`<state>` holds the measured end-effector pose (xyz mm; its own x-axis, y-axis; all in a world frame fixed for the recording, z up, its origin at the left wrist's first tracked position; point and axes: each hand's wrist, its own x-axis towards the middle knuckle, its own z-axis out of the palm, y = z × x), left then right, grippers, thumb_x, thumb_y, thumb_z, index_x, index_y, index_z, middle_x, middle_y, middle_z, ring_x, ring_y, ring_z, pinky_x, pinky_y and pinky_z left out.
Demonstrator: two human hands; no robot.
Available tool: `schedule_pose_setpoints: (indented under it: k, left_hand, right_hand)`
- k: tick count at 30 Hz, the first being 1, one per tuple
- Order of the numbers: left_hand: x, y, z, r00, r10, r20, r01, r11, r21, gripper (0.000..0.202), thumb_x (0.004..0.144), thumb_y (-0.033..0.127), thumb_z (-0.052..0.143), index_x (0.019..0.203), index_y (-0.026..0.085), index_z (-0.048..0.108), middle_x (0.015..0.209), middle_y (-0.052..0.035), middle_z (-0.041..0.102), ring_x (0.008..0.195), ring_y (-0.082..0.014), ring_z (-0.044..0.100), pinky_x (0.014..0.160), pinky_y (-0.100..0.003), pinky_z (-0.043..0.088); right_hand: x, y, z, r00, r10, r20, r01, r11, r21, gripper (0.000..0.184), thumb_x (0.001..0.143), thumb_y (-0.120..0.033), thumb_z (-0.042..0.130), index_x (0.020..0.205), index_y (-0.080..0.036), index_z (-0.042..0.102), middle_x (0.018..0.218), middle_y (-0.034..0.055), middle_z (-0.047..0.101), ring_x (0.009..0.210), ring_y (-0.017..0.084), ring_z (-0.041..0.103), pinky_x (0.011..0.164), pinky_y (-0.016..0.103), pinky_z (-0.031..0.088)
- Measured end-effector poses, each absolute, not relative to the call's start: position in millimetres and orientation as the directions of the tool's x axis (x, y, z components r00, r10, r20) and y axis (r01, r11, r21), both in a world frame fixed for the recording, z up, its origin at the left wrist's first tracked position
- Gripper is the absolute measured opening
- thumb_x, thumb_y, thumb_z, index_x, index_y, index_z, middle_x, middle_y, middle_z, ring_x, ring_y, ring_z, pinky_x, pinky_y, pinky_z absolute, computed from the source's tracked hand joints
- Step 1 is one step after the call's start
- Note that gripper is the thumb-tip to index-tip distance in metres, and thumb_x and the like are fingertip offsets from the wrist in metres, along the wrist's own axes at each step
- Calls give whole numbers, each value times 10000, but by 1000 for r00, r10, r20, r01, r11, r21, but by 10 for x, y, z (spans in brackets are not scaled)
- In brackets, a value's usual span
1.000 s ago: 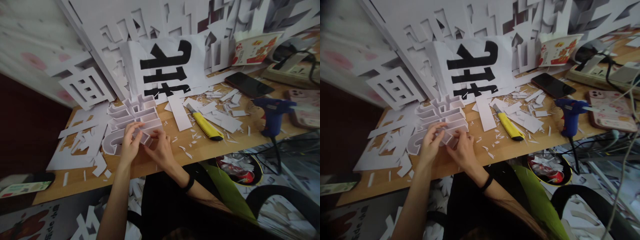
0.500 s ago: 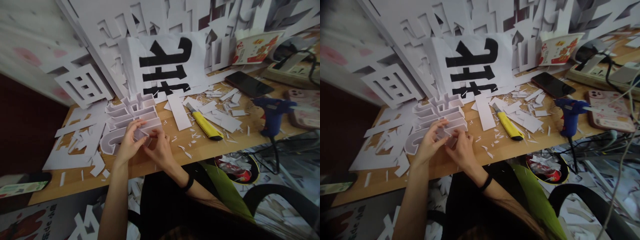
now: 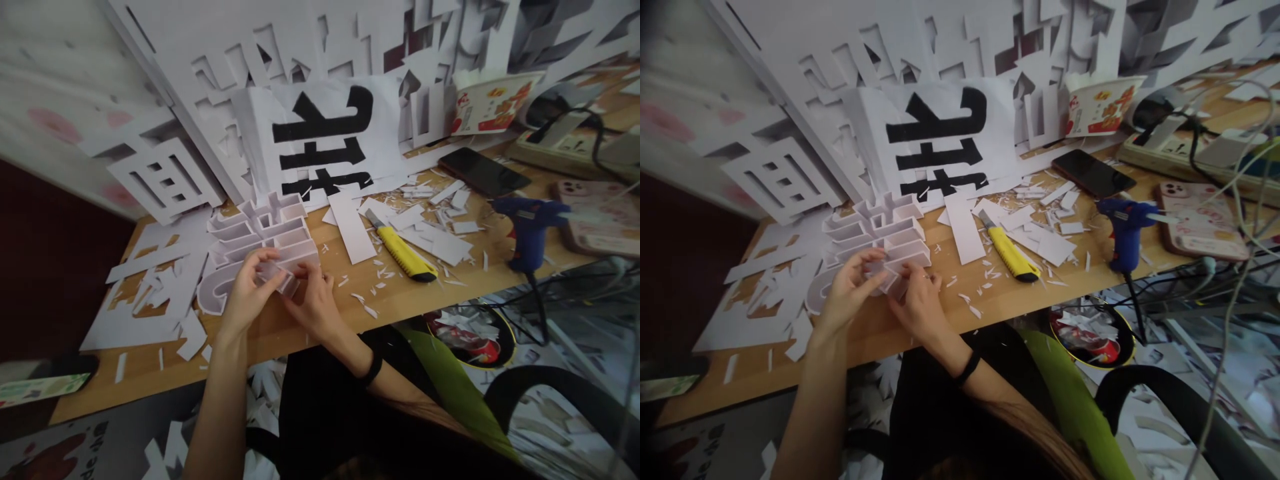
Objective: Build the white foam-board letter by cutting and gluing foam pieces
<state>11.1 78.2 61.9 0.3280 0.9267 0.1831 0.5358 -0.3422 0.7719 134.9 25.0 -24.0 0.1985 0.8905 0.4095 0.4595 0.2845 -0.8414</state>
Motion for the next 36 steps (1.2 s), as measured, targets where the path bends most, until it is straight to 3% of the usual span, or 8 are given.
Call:
schedule_pose_setpoints:
  k: [4, 12, 24, 31, 36]
  left_hand:
    - [120, 707, 697, 268, 936, 229, 682, -352, 641, 198, 824, 435, 675, 804, 239, 695, 1015, -56, 648, 1073, -268, 568, 1049, -491, 383]
    - [134, 812, 789, 315, 946, 78, 853, -318, 413, 235, 739, 466, 745, 571, 301, 738, 798, -64, 685, 932, -326, 509, 968, -608, 336]
    - [390, 779, 1065, 318, 932, -172, 937, -281, 205, 263, 790, 266, 630, 536, 230, 687, 817, -61, 708, 1022, -344, 529, 926, -576, 330]
    - [431, 793, 1086, 324, 921, -217, 941, -288, 179, 239, 801, 255, 635, 574, 231, 706, 971, -41, 727, 1085, -325, 523, 942, -553, 340]
    - [434, 801, 1088, 319, 919, -230, 943, -285, 171, 254, 803, 235, 628, 558, 225, 694, 964, -40, 728, 1069, -311, 533, 951, -552, 345]
  right_hand:
    - [1359, 248, -228, 193, 884, 426, 472, 297, -830, 533, 851, -257, 617, 1334, -153, 419, 1154, 165, 678, 1064, 300, 666, 947, 482, 391]
    - [1348, 245, -249, 208, 876, 435, 444, 312, -840, 524, 832, -223, 624, 1311, -130, 431, 1156, 170, 683, 1081, 288, 659, 965, 471, 381]
    - [1337, 248, -299, 192, 840, 507, 517, 352, -780, 504, 875, -211, 559, 1334, -116, 375, 1160, 176, 665, 1076, 292, 648, 937, 461, 362]
    - [1330, 245, -298, 195, 828, 526, 523, 365, -770, 504, 895, -197, 518, 1359, -120, 340, 1183, 179, 655, 1077, 290, 647, 919, 448, 342]
    - [1329, 241, -300, 192, 820, 539, 530, 376, -760, 511, 889, -190, 515, 1362, -121, 332, 1177, 176, 657, 1078, 291, 646, 917, 451, 337]
